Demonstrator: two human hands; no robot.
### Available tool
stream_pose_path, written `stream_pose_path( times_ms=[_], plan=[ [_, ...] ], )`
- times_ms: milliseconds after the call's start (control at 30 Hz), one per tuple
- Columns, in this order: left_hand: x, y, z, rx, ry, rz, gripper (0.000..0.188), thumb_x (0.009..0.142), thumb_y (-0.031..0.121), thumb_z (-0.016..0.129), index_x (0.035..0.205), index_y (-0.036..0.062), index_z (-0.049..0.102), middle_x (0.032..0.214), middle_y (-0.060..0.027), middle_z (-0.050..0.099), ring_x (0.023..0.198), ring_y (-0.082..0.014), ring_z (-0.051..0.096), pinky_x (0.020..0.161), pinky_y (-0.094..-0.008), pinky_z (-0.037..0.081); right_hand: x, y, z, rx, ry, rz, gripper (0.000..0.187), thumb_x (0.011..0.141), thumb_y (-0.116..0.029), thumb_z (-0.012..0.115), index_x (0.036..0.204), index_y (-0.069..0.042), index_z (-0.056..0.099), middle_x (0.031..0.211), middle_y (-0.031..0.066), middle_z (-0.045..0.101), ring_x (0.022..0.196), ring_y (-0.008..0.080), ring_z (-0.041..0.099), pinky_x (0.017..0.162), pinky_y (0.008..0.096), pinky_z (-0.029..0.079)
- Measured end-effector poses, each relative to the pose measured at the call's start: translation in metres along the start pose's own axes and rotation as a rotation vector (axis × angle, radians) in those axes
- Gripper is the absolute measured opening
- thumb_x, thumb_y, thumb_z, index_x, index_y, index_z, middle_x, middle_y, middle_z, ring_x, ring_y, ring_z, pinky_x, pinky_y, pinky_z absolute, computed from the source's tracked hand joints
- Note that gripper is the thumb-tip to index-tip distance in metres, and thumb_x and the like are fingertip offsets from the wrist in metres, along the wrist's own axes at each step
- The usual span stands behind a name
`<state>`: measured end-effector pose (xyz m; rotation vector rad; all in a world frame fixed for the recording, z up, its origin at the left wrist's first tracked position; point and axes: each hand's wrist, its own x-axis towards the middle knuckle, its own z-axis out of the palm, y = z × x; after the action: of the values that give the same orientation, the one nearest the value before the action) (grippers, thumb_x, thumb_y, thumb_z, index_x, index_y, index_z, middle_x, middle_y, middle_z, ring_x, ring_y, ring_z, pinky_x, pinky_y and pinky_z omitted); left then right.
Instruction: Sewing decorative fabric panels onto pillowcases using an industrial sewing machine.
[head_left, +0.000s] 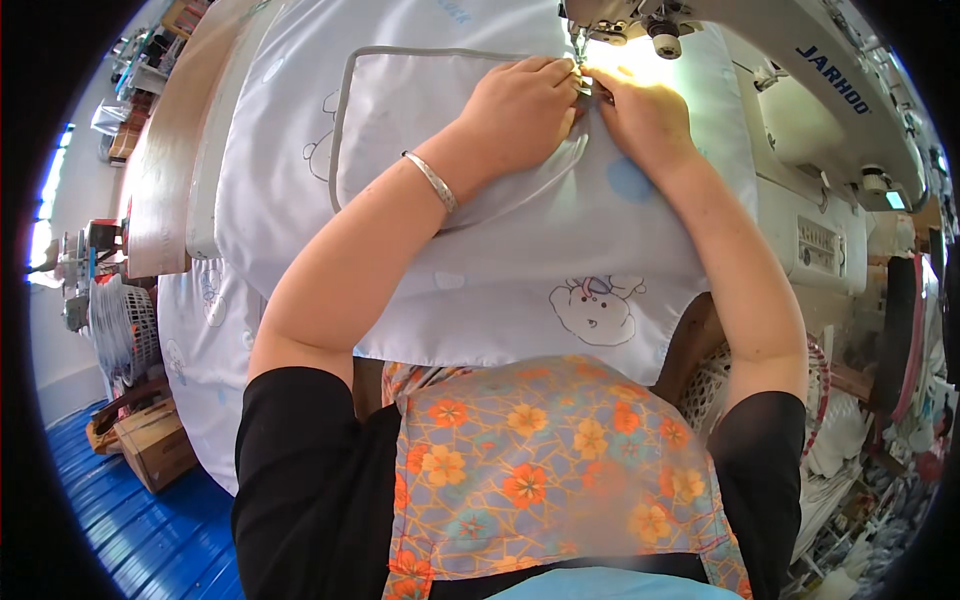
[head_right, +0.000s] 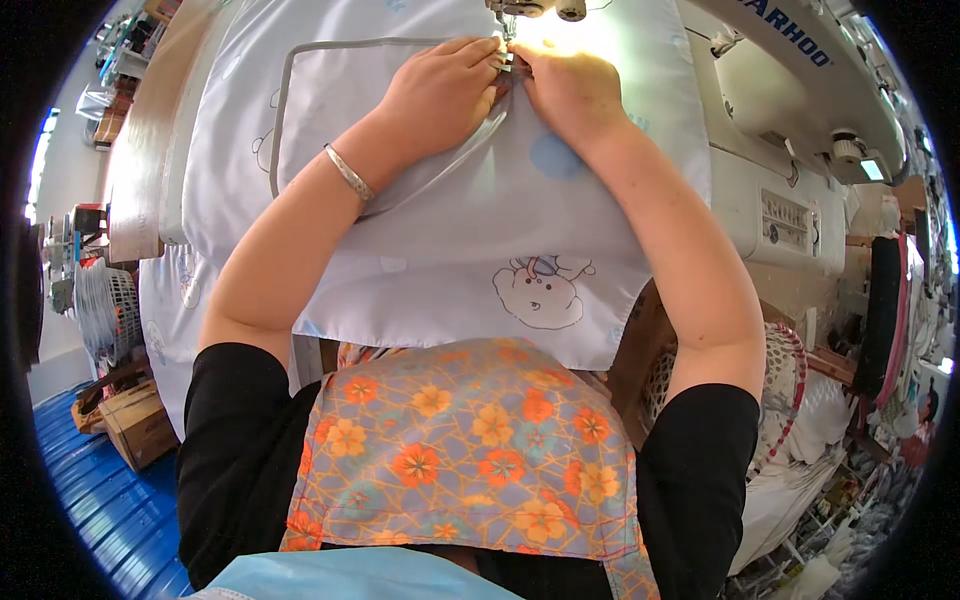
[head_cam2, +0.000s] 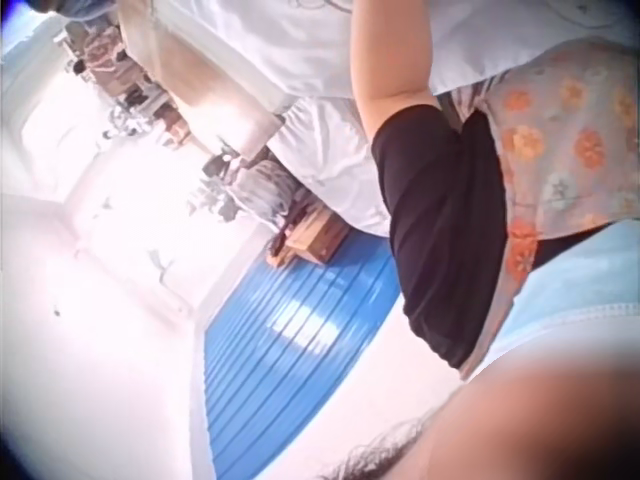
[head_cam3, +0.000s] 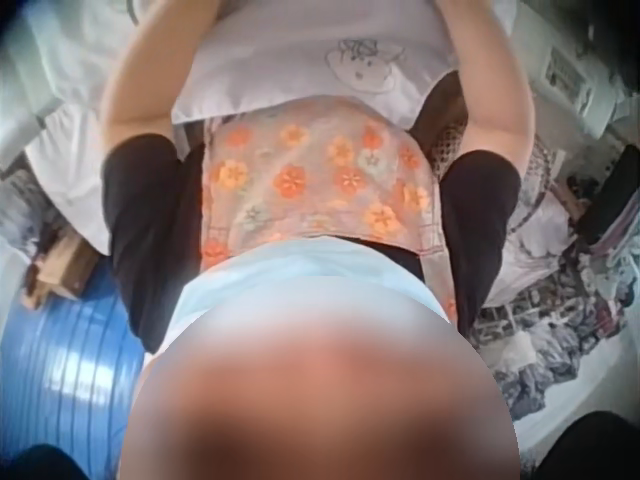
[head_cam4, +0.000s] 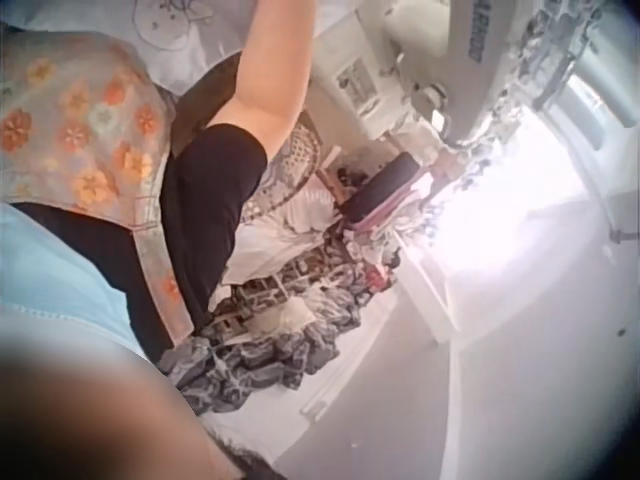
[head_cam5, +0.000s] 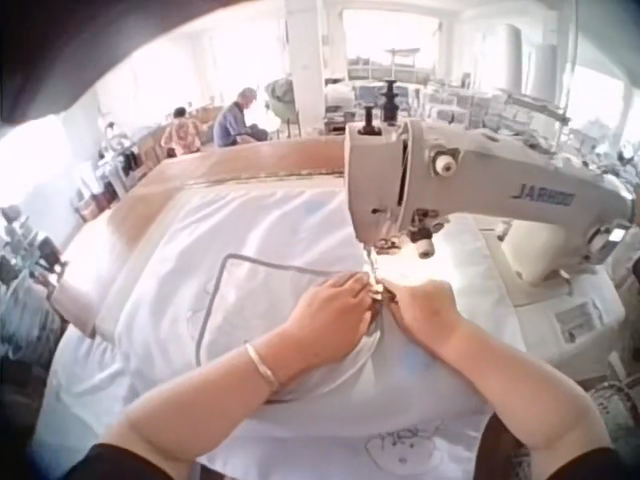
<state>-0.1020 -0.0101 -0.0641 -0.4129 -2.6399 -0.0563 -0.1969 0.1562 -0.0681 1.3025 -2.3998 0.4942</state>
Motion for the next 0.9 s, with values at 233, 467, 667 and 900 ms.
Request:
stream_pose_path(
  times_ms=[233, 467, 667, 900],
  plan=[
    [0.003, -0.002, 0.003, -0.073, 0.063, -0.015, 0.028, 0.087, 0.023, 0.059, 0.106, 0.0034, 0.067, 0.117, -0.0111, 0.064, 0.109, -0.0256, 0.061, 0.092, -0.0372, 0.049, -0.008, -0.001, -0.016, 0.114, -0.033, 0.078, 0.029, 0.08, -0.007, 0.063, 0.108, -0.011, 0.069, 0.096, 0.0093, 0.067, 0.082, 0.0286, 0.065, 0.071, 0.0382, 0.051],
    [0.006, -0.007, 0.003, -0.027, 0.01, -0.042, 0.03, 0.092, 0.021, 0.054, 0.113, 0.0024, 0.065, 0.122, -0.0119, 0.063, 0.118, -0.0268, 0.057, 0.098, -0.0379, 0.047, -0.035, -0.037, -0.04, 0.339, -0.026, -0.005, 0.027, 0.075, 0.002, 0.064, 0.1, -0.006, 0.067, 0.101, 0.0064, 0.067, 0.088, 0.0246, 0.067, 0.076, 0.0325, 0.054],
    [-0.004, 0.003, 0.001, -0.075, 0.046, -0.055, 0.027, 0.087, 0.016, 0.054, 0.106, 0.0039, 0.068, 0.118, -0.0142, 0.065, 0.114, -0.0277, 0.06, 0.095, -0.0385, 0.048, -0.053, -0.052, -0.041, 0.315, -0.086, -0.038, 0.032, 0.069, 0.007, 0.064, 0.098, -0.006, 0.068, 0.102, 0.0054, 0.067, 0.079, 0.0222, 0.068, 0.069, 0.0306, 0.056],
    [-0.042, -0.011, -0.072, -0.576, -0.225, -0.393, 0.033, 0.09, 0.013, 0.051, 0.121, 0.0042, 0.061, 0.123, -0.0076, 0.063, 0.108, -0.0265, 0.061, 0.09, -0.0371, 0.049, -0.046, -0.041, -0.033, 0.248, -0.004, -0.051, 0.034, 0.068, 0.009, 0.063, 0.098, -0.006, 0.068, 0.105, 0.0034, 0.068, 0.08, 0.0208, 0.068, 0.069, 0.0304, 0.056]
  ],
)
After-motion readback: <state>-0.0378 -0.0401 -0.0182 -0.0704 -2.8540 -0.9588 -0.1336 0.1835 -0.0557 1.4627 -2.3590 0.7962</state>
